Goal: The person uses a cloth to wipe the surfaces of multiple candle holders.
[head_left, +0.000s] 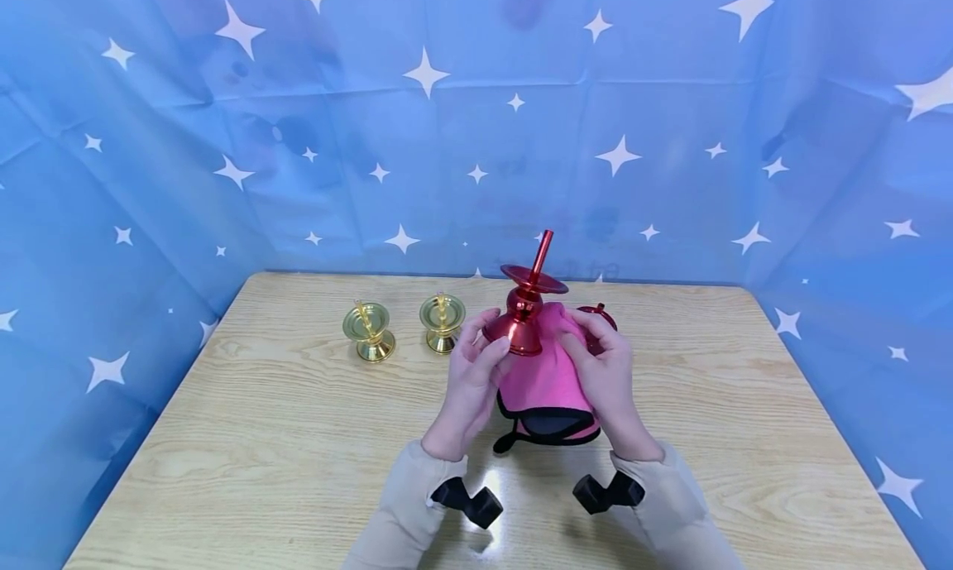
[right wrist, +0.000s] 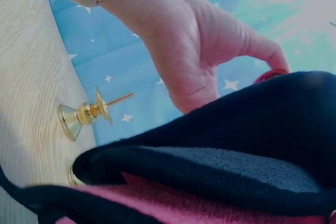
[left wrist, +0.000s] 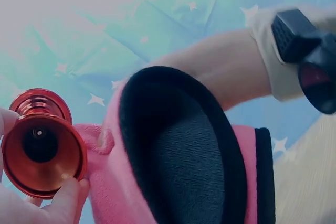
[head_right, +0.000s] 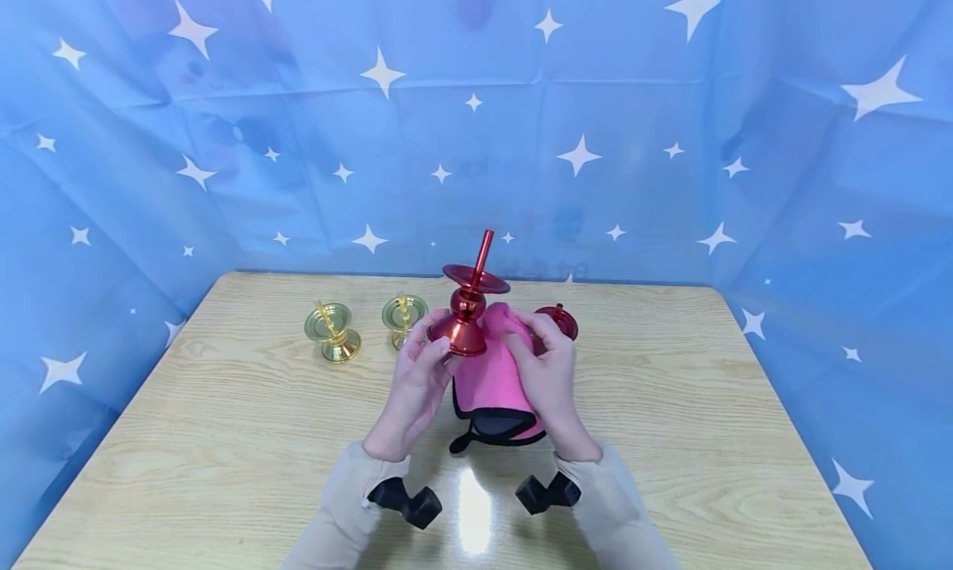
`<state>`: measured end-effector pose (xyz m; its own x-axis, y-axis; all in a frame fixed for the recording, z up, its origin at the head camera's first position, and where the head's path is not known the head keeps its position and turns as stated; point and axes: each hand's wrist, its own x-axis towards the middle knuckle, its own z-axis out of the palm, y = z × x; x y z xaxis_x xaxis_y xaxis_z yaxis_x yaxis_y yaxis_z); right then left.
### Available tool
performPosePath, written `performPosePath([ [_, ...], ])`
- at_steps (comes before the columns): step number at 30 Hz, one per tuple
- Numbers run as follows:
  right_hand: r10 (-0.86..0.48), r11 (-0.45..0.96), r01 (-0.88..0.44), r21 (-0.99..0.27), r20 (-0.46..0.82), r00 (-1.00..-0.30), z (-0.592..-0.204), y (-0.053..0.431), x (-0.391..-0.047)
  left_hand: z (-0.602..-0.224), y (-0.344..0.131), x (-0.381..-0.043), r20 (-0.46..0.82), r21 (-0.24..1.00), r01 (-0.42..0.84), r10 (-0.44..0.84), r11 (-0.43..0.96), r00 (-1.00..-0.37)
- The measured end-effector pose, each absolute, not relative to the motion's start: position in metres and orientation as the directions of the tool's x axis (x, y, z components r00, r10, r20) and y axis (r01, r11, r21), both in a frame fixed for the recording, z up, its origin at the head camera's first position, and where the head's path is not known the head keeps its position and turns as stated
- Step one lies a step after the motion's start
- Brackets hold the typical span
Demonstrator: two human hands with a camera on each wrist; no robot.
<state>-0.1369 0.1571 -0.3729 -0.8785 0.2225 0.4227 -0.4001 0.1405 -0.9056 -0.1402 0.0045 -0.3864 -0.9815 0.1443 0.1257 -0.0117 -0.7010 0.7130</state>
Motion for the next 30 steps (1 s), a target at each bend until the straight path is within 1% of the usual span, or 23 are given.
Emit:
performPosePath([
  [3,0.230,0.150,-0.434,-0.888,0.458,-0.858,-0.374,0.159,-0.135,-0.387,0.005,-0.141,0.109,0.696,-0.039,0.159,-0.717,-0.981],
  [7,0.186,0.221,-0.552,-0.804,0.591,-0.785,-0.379,0.157,-0.132,-0.390,0.008,-0.142,0.096,0.755,-0.014,0.132,-0.656,-0.987],
  [10,0.169,0.276,-0.614,-0.739,0.666,-0.726,-0.383,0.155,-0.132,-0.391,0.012,-0.143,0.111,0.811,0.032,0.100,-0.584,-0.989],
  [14,0.177,0.326,-0.628,-0.707,0.698,-0.694,-0.387,0.154,-0.133,-0.393,0.017,-0.145,0.139,0.859,0.087,0.065,-0.505,-0.988],
  [18,0.171,0.368,-0.632,-0.682,0.717,-0.675,-0.389,0.155,-0.135,-0.395,0.019,-0.147,0.145,0.887,0.110,0.046,-0.449,-0.988],
  [21,0.171,0.384,-0.640,-0.666,0.732,-0.660,-0.391,0.155,-0.136,-0.395,0.020,-0.149,0.137,0.898,0.103,0.049,-0.428,-0.989],
  [26,0.180,0.407,-0.648,-0.644,0.752,-0.634,-0.377,0.148,-0.129,-0.395,0.021,-0.150,0.132,0.902,0.097,0.056,-0.421,-0.990],
  [30,0.183,0.423,-0.639,-0.642,0.751,-0.634,-0.369,0.143,-0.124,-0.395,0.022,-0.151,0.155,0.907,0.123,0.048,-0.402,-0.987],
])
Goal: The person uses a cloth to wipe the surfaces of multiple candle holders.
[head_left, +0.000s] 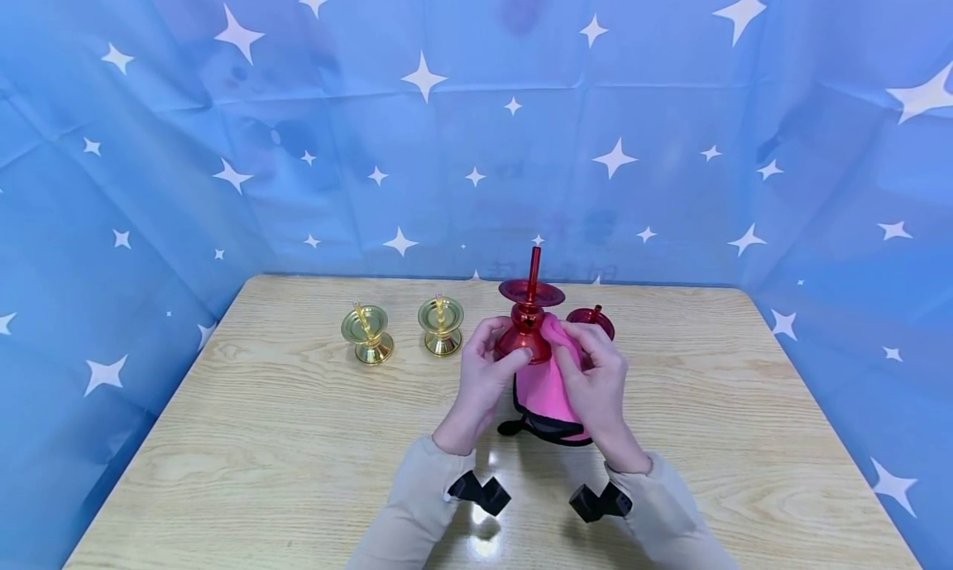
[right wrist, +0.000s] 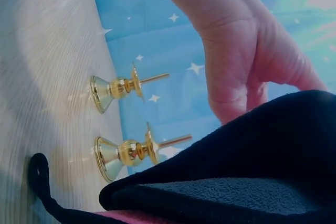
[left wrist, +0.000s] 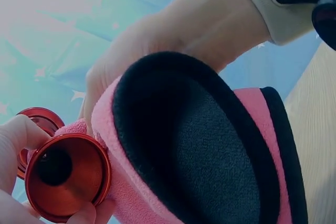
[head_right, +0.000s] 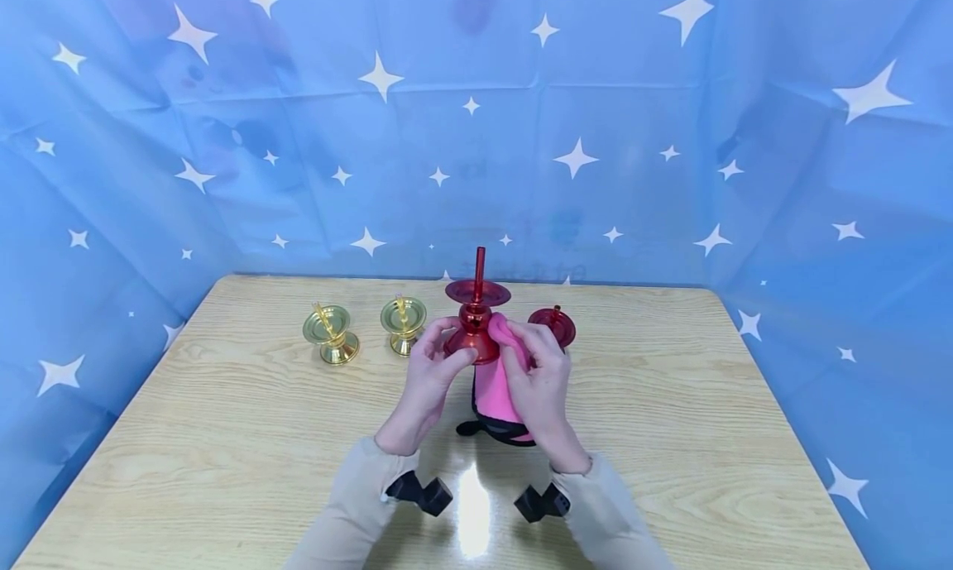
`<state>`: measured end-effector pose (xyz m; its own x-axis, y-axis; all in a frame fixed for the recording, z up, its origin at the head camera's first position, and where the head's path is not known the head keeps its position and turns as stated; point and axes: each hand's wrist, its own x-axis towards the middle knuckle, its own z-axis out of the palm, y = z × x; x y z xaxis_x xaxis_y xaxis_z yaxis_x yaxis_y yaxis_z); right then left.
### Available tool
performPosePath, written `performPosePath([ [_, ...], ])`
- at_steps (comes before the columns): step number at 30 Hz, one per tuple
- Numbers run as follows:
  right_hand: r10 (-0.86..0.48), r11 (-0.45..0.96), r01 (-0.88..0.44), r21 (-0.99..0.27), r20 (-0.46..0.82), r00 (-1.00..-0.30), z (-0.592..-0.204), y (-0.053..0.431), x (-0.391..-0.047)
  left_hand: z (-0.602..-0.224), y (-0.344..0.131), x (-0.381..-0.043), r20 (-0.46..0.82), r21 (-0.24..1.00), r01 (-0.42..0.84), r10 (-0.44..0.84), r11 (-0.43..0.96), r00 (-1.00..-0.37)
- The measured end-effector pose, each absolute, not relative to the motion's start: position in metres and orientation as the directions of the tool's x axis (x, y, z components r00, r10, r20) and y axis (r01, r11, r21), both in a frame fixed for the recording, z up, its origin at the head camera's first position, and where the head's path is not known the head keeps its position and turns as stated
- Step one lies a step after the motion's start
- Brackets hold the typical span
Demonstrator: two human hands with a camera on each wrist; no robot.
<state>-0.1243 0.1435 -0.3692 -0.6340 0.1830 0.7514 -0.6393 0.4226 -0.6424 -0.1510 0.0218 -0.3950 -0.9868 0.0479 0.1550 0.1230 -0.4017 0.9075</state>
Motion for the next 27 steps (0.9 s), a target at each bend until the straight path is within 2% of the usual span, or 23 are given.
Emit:
performPosePath([
  [5,0.182,0.430,-0.642,-0.634,0.758,-0.627,-0.369,0.142,-0.124,-0.396,0.022,-0.152,0.182,0.915,0.153,0.046,-0.373,-0.982],
  [10,0.185,0.416,-0.646,-0.640,0.755,-0.629,-0.387,0.150,-0.133,-0.396,0.021,-0.153,0.195,0.920,0.164,0.055,-0.357,-0.979],
  [15,0.179,0.406,-0.641,-0.651,0.745,-0.643,-0.397,0.155,-0.138,-0.397,0.020,-0.155,0.185,0.931,0.152,0.068,-0.333,-0.980],
  [24,0.156,0.422,-0.673,-0.608,0.780,-0.607,-0.400,0.155,-0.139,-0.397,0.019,-0.157,0.162,0.936,0.134,0.063,-0.325,-0.985],
  [27,0.155,0.423,-0.667,-0.613,0.774,-0.614,-0.399,0.156,-0.139,-0.396,0.018,-0.157,0.162,0.935,0.132,0.065,-0.330,-0.985],
])
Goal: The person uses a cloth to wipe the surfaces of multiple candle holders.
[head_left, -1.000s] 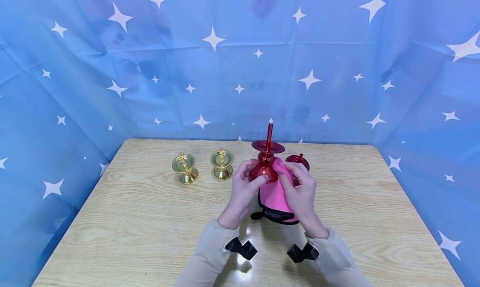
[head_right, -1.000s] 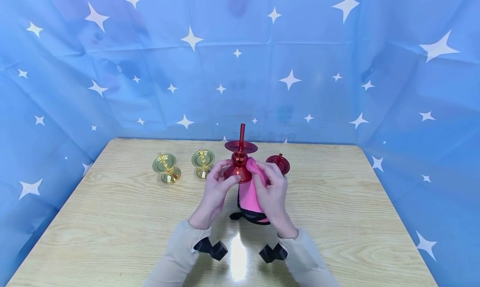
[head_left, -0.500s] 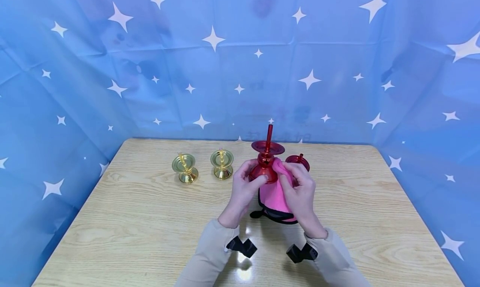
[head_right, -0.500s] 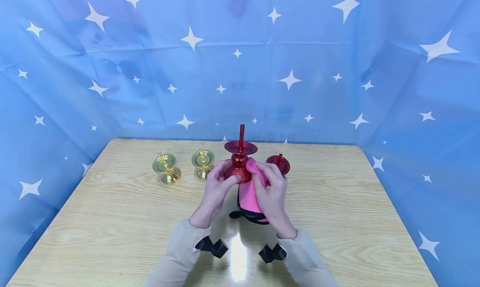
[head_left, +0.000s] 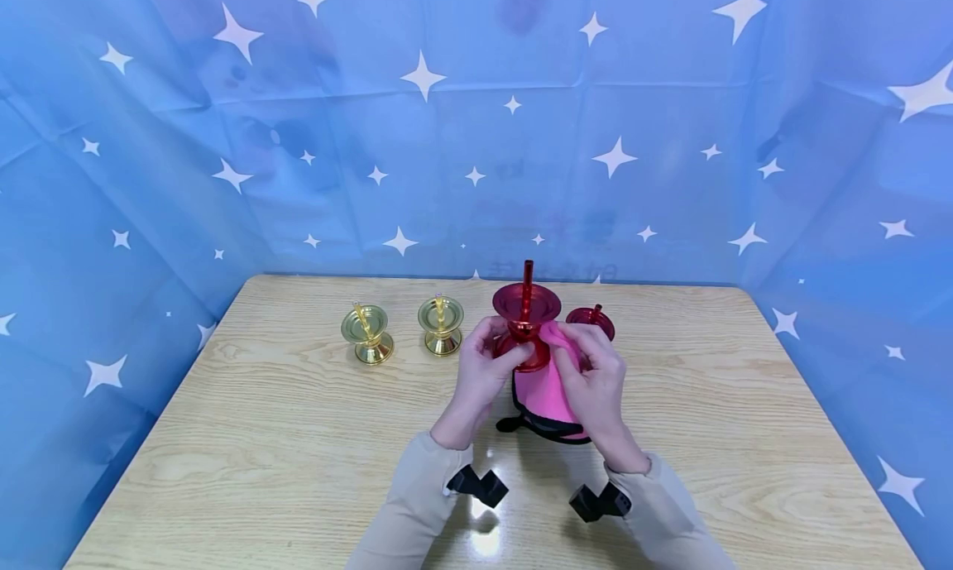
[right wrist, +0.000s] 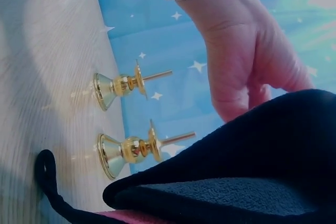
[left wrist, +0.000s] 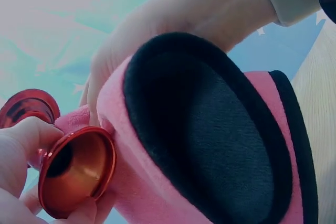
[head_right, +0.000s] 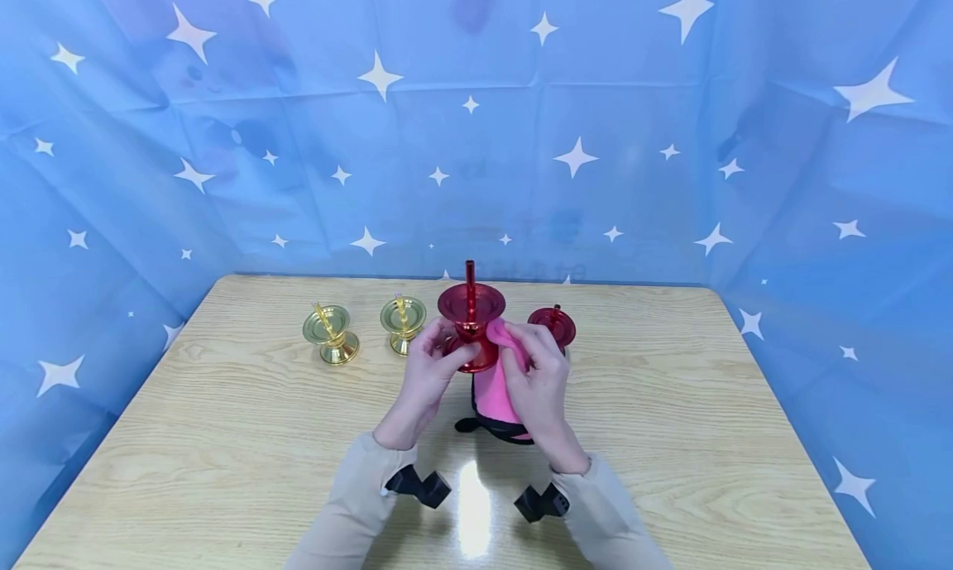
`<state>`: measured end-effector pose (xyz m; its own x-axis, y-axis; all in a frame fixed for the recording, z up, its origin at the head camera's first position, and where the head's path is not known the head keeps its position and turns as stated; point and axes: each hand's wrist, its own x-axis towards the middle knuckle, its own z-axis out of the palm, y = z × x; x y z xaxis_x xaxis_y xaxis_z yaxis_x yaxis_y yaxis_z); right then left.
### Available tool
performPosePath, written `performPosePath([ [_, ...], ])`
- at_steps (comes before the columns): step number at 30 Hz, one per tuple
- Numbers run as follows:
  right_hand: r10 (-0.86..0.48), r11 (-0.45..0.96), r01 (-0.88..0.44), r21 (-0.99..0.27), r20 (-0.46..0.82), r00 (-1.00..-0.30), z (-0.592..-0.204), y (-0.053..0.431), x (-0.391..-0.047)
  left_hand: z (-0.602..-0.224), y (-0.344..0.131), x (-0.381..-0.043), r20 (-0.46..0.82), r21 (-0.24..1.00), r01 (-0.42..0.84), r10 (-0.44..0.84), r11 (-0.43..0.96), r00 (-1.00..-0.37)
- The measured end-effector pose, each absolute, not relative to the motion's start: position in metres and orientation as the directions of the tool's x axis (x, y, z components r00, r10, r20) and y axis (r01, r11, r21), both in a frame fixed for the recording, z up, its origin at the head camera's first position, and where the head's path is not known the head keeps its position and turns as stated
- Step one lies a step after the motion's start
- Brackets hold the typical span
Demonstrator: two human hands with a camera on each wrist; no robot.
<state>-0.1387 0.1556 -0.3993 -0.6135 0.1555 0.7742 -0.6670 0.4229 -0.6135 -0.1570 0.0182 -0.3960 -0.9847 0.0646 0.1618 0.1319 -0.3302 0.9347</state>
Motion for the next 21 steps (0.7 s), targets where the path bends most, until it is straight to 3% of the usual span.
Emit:
performPosePath([
  [5,0.175,0.430,-0.637,-0.640,0.751,-0.636,-0.394,0.158,-0.137,-0.398,0.018,-0.158,0.216,0.924,0.185,0.055,-0.334,-0.975],
  [13,0.212,0.429,-0.619,-0.658,0.739,-0.639,-0.361,0.157,-0.117,-0.400,0.016,-0.167,0.303,0.944,0.306,-0.048,-0.125,-0.952],
  [21,0.257,0.407,-0.606,-0.683,0.722,-0.642,-0.378,0.177,-0.123,-0.391,0.015,-0.164,0.419,0.908,0.417,-0.101,0.043,-0.902],
])
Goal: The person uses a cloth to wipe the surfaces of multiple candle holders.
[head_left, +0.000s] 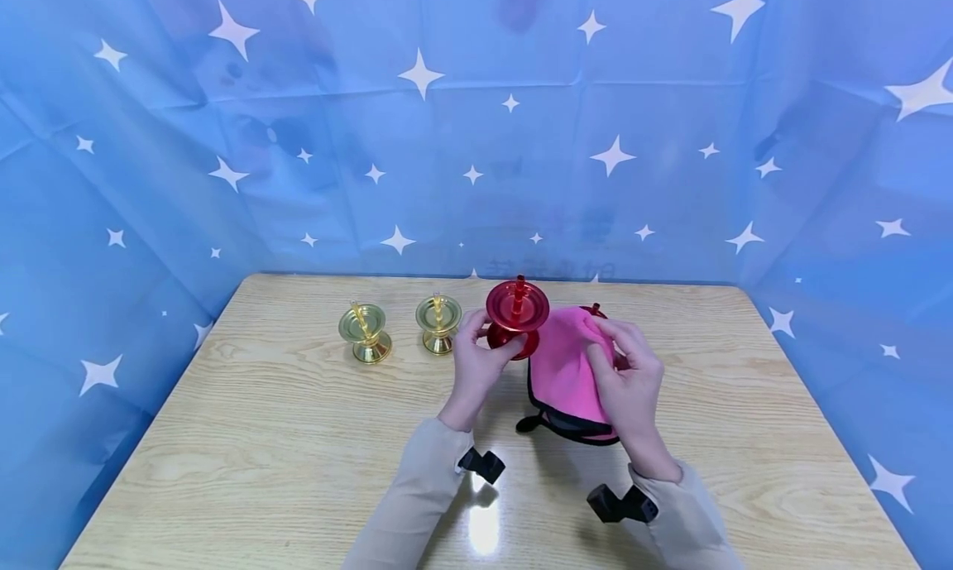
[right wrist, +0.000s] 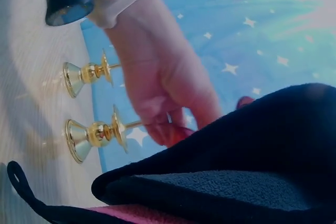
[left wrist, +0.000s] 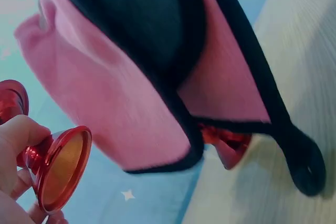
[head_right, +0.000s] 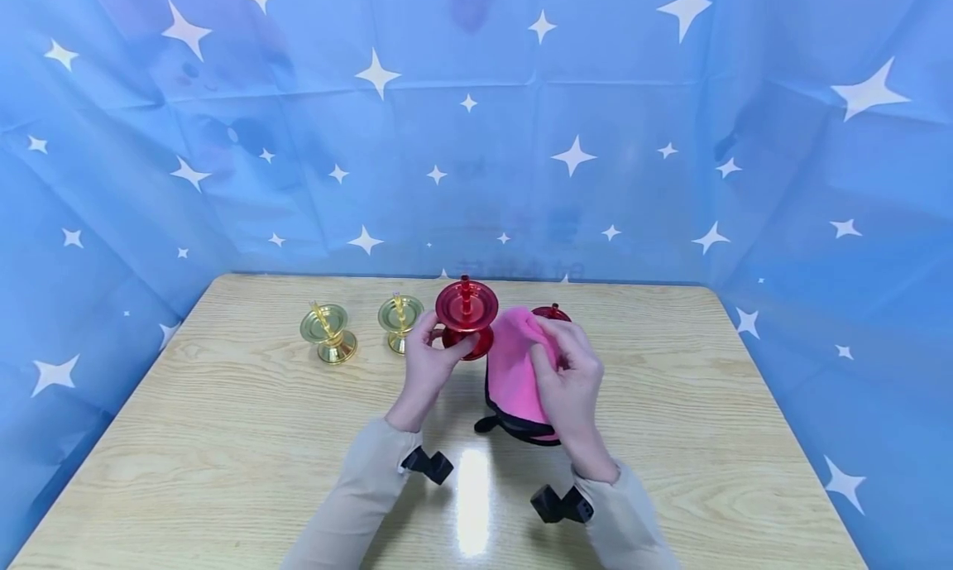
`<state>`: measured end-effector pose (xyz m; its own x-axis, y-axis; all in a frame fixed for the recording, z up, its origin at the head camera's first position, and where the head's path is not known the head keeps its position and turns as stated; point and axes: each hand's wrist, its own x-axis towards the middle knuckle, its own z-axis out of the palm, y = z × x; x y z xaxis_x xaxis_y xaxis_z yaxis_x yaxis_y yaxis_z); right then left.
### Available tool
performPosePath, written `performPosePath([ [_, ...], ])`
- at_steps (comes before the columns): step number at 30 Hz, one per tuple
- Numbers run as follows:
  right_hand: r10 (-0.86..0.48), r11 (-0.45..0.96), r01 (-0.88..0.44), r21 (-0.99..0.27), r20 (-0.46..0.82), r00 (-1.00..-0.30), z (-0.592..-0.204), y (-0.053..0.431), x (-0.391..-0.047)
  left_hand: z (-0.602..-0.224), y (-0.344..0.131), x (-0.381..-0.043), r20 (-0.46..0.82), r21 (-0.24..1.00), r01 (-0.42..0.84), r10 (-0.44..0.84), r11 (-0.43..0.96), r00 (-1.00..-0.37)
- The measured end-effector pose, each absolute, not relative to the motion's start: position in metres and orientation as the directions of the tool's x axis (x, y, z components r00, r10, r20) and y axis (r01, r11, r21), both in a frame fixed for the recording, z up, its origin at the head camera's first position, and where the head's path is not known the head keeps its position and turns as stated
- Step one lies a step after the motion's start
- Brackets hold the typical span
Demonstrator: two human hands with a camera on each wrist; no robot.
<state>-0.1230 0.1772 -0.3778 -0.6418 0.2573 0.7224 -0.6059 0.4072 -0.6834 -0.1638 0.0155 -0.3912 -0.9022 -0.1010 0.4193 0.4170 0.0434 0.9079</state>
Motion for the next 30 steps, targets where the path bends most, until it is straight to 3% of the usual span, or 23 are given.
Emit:
performPosePath([
  [6,0.273,0.434,-0.585,-0.685,0.719,-0.640,-0.379,0.188,-0.120,-0.405,0.019,-0.173,0.428,0.903,0.419,-0.126,0.094,-0.895],
  [13,0.286,0.412,-0.611,-0.676,0.733,-0.617,-0.364,0.190,-0.110,-0.452,0.023,-0.202,0.395,0.913,0.374,-0.120,0.164,-0.911],
  [19,0.298,0.389,-0.624,-0.678,0.733,-0.611,-0.351,0.189,-0.100,-0.464,0.027,-0.210,0.321,0.938,0.301,-0.108,0.171,-0.941],
  [30,0.328,0.358,-0.626,-0.692,0.722,-0.610,-0.362,0.206,-0.101,-0.481,0.033,-0.221,0.189,0.959,0.162,-0.103,0.231,-0.976],
])
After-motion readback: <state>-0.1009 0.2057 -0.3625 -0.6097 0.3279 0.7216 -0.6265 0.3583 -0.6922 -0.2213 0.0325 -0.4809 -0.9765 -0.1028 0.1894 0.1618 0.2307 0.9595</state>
